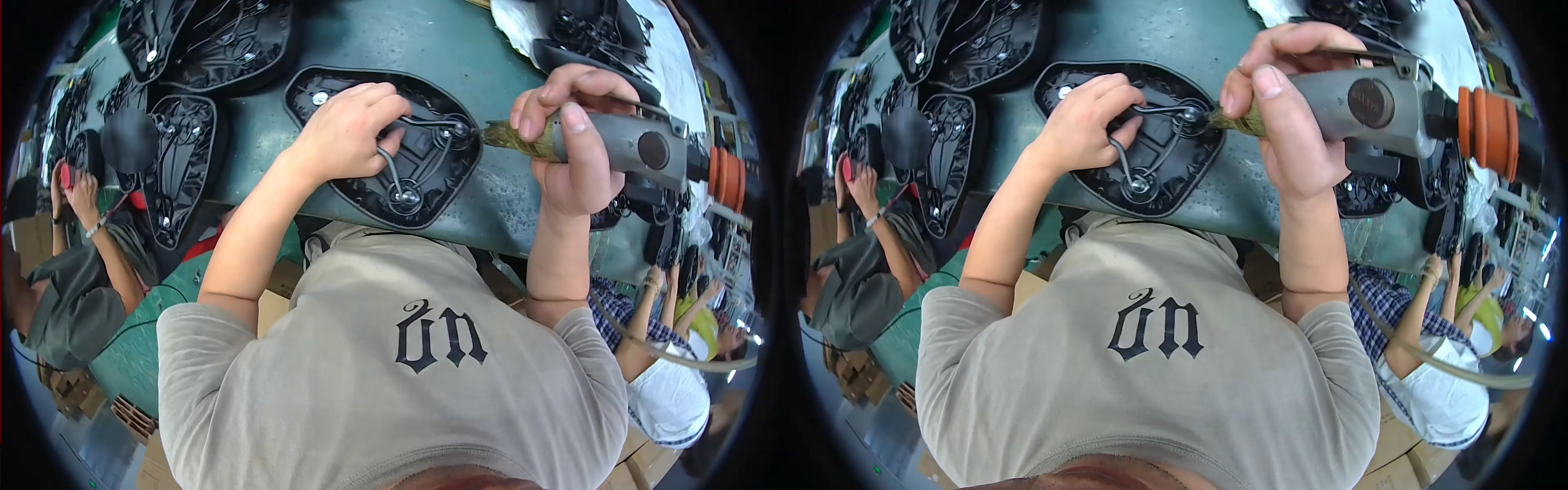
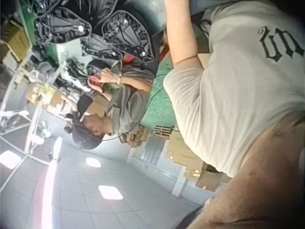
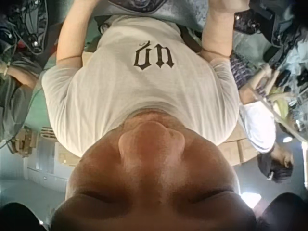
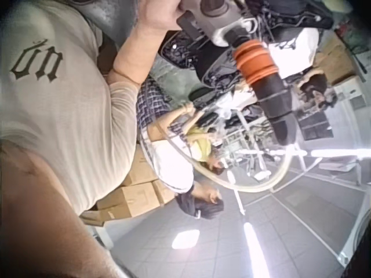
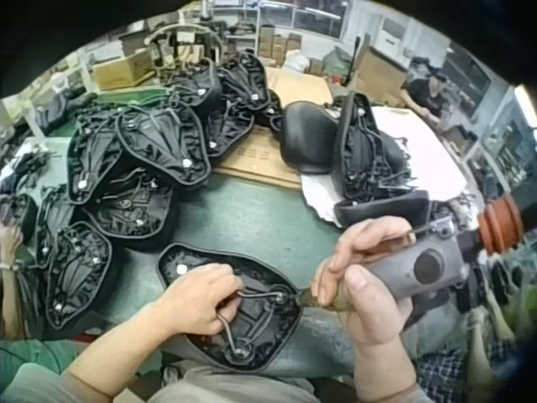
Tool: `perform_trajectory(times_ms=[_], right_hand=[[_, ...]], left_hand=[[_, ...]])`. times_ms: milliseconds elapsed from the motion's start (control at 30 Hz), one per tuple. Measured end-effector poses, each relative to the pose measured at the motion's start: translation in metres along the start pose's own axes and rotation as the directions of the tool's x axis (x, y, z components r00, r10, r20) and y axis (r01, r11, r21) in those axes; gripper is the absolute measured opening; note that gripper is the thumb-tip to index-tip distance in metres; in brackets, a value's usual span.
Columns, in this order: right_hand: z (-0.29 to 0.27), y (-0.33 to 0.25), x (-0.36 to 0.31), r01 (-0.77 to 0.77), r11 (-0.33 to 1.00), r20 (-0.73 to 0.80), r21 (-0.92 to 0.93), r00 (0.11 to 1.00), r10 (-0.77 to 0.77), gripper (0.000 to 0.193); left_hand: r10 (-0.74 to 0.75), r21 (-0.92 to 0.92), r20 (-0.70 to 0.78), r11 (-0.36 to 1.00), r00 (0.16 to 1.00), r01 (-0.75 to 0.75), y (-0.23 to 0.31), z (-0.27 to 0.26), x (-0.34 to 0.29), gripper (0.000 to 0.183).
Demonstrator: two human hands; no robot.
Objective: The person assembles bicycle saddles by fitting metal rail brackets onto the saddle bases and fastening them with screws using a pneumatic screwdriver, setting the finished saddles aside.
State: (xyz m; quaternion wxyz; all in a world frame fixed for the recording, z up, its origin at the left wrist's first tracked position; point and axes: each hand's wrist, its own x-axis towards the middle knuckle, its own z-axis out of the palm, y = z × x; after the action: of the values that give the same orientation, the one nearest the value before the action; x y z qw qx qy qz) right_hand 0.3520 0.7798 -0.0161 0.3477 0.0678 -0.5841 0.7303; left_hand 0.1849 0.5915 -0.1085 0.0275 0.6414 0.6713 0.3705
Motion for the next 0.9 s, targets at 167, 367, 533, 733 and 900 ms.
perform_trajectory(times_ms=[167,367,533,733,900], right_hand=[[0.009,0.016,0.008,-0.05,0.998,0.02,0.04,0.999,0.049,0.029],[0.004,0.016,0.006,-0.187,0.982,-0.163,-0.001,0.969,0.184,0.029],[0.002,0.018,0.011,-0.089,0.996,0.04,-0.001,0.995,0.089,0.025],[0.0,0.019,0.014,-0.099,0.995,-0.043,-0.016,0.994,0.098,0.025],[-0.006,0.019,0.005,-0.146,0.989,-0.01,0.011,0.989,0.146,0.019]], left_hand=[[-0.003,-0.021,0.003,1.0,1.0,0.004,-0.004,-0.005,-0.001,0.023],[0.051,-0.328,-0.041,0.943,0.998,-0.062,-0.001,-0.035,-0.011,0.062],[-0.761,-0.408,-0.477,0.635,0.44,0.656,-0.037,-0.196,-0.042,0.018],[-0.62,-0.276,-0.77,0.537,0.151,0.797,-0.136,-0.378,-0.119,0.025],[-0.382,-0.094,-0.311,0.924,0.87,0.372,-0.017,-0.196,-0.03,0.049]])
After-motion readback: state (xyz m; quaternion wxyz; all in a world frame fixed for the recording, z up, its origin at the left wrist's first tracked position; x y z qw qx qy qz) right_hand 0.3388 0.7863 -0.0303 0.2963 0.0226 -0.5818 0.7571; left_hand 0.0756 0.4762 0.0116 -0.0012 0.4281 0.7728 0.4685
